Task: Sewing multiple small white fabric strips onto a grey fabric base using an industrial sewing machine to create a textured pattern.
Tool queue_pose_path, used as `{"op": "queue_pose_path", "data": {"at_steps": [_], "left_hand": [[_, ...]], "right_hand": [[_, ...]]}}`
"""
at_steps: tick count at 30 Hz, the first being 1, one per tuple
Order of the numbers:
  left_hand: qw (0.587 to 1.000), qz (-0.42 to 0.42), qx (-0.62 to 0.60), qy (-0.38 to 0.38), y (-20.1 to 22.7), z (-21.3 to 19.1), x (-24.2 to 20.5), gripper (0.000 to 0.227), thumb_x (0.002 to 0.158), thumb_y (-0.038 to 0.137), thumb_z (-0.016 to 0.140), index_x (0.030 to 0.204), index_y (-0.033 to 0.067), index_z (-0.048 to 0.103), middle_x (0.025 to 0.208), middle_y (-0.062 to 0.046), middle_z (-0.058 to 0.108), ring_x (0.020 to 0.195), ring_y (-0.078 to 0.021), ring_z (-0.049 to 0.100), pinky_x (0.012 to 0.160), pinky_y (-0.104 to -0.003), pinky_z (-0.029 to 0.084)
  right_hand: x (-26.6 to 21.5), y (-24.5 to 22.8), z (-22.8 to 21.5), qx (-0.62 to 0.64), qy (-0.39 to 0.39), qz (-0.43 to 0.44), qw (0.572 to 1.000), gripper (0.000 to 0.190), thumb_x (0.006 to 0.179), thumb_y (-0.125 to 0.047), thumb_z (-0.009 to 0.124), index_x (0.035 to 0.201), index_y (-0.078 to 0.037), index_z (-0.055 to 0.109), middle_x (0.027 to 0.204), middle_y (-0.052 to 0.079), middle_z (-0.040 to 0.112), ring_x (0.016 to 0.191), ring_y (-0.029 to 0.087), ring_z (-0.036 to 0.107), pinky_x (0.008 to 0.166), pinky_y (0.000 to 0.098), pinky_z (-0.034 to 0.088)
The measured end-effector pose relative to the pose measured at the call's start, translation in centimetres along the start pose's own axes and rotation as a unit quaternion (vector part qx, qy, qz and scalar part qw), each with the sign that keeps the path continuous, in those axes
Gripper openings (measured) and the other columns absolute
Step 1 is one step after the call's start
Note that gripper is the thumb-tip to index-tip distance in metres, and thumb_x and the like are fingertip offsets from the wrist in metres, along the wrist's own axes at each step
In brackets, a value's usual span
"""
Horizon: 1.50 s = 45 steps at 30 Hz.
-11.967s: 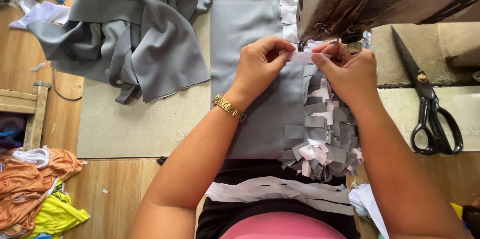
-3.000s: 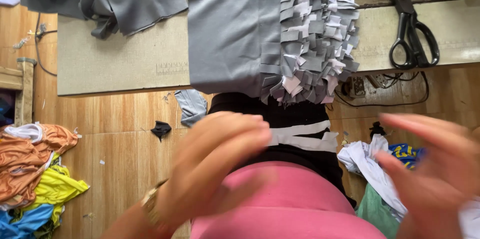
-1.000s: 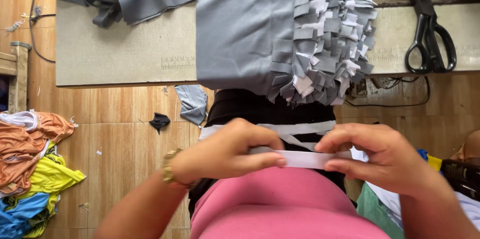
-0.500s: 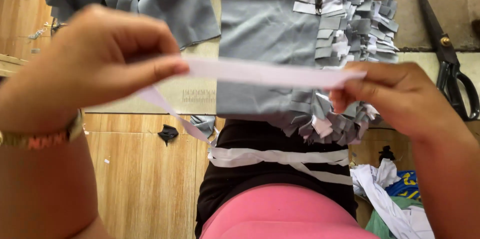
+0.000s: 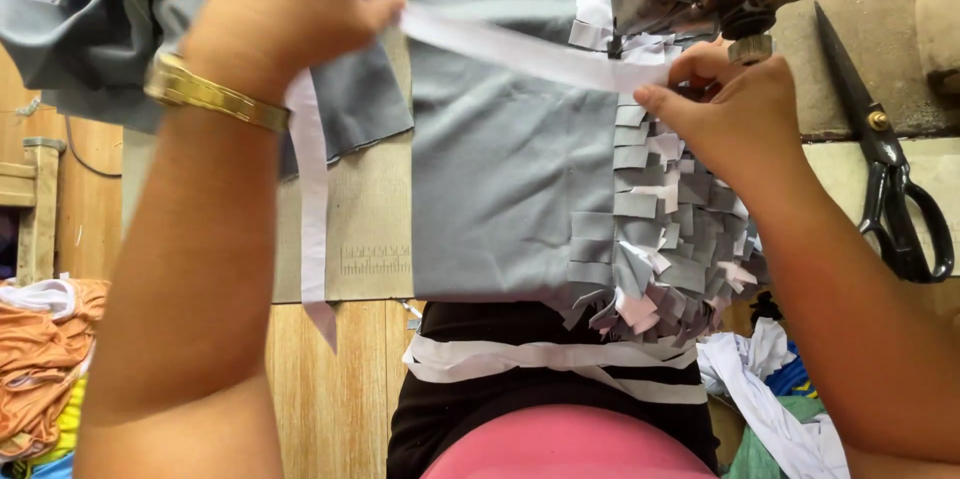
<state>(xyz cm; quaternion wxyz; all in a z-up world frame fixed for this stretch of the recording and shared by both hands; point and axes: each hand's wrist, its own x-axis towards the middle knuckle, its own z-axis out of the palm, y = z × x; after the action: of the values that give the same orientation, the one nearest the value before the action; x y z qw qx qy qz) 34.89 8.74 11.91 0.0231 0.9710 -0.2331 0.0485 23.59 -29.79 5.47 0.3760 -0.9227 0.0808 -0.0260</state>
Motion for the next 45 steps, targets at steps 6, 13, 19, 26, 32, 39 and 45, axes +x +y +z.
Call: {"op": "queue_pose_path", "data": {"at_steps": [6,13,19,26,32,39,45], "left_hand": [[0.954,0.213,-0.139,0.157,10.8,6.0,1.2,0.011,0.092,0.000,0.074,0.085,0.0086,0.074,0.093,-0.008,0.067,0.089,-0.0325,0.061,0.072,-0.047,0.054],[0.924,0.281,-0.194,0.175,16.8,9.1,-0.5,0.028,0.111,0.016,0.058,0.090,0.0033,0.071,0.104,-0.012,0.063,0.085,-0.0332,0.058,0.067,-0.050,0.046],[0.935,0.285,-0.095,0.190,16.2,9.6,-1.2,0.021,0.113,0.013,0.052,0.106,0.0017,0.068,0.113,-0.009,0.061,0.100,-0.0296,0.059,0.081,-0.043,0.050],[0.912,0.274,-0.081,0.296,16.2,9.9,-1.0,0.016,0.105,0.008,0.059,0.104,0.0022,0.074,0.110,-0.011,0.060,0.112,-0.0310,0.061,0.091,-0.038,0.050],[0.937,0.249,-0.090,0.229,16.3,9.5,-1.6,0.012,0.107,0.008,0.055,0.114,0.0018,0.062,0.117,-0.015,0.057,0.103,-0.0341,0.058,0.092,-0.045,0.052],[0.921,0.240,-0.133,0.275,16.6,11.5,0.9,0.019,0.099,0.000,0.065,0.082,0.0073,0.060,0.092,-0.009,0.051,0.080,-0.0296,0.047,0.067,-0.044,0.043],[0.920,0.266,-0.114,0.263,16.4,11.2,1.3,0.024,0.109,0.007,0.063,0.085,0.0027,0.064,0.095,-0.011,0.053,0.085,-0.0300,0.050,0.074,-0.045,0.048]], "right_hand": [[0.3,-0.5,-0.2,-0.118,-0.064,0.074,0.988,0.023,0.110,-0.044,0.073,0.098,-0.025,0.072,0.072,-0.001,0.069,0.072,0.017,0.062,0.078,0.0372,0.047],[1.0,1.3,0.4,-0.162,-0.008,-0.036,0.986,0.035,0.102,-0.050,0.082,0.086,-0.020,0.074,0.076,-0.006,0.071,0.064,0.018,0.065,0.094,0.0383,0.045],[1.0,2.0,1.1,-0.166,0.011,-0.051,0.985,0.038,0.101,-0.054,0.085,0.087,-0.021,0.074,0.081,-0.004,0.069,0.066,0.021,0.064,0.103,0.0432,0.043],[0.8,4.3,1.5,-0.074,0.101,-0.151,0.981,0.024,0.095,-0.027,0.099,0.097,-0.013,0.079,0.084,0.006,0.066,0.082,0.028,0.072,0.079,0.0410,0.058],[-1.6,-0.3,-1.3,-0.029,0.051,-0.054,0.997,0.032,0.095,-0.016,0.096,0.114,-0.010,0.071,0.109,0.006,0.077,0.084,0.016,0.075,0.068,0.0336,0.060],[-2.7,2.0,-0.1,-0.166,0.005,-0.450,0.877,0.027,0.107,-0.016,0.077,0.132,-0.006,0.077,0.136,0.005,0.074,0.132,0.030,0.068,0.101,0.0494,0.054],[-2.8,2.7,0.5,-0.162,0.023,-0.452,0.877,0.020,0.107,-0.017,0.078,0.123,-0.005,0.081,0.132,0.006,0.077,0.125,0.030,0.072,0.094,0.0437,0.053]]}}
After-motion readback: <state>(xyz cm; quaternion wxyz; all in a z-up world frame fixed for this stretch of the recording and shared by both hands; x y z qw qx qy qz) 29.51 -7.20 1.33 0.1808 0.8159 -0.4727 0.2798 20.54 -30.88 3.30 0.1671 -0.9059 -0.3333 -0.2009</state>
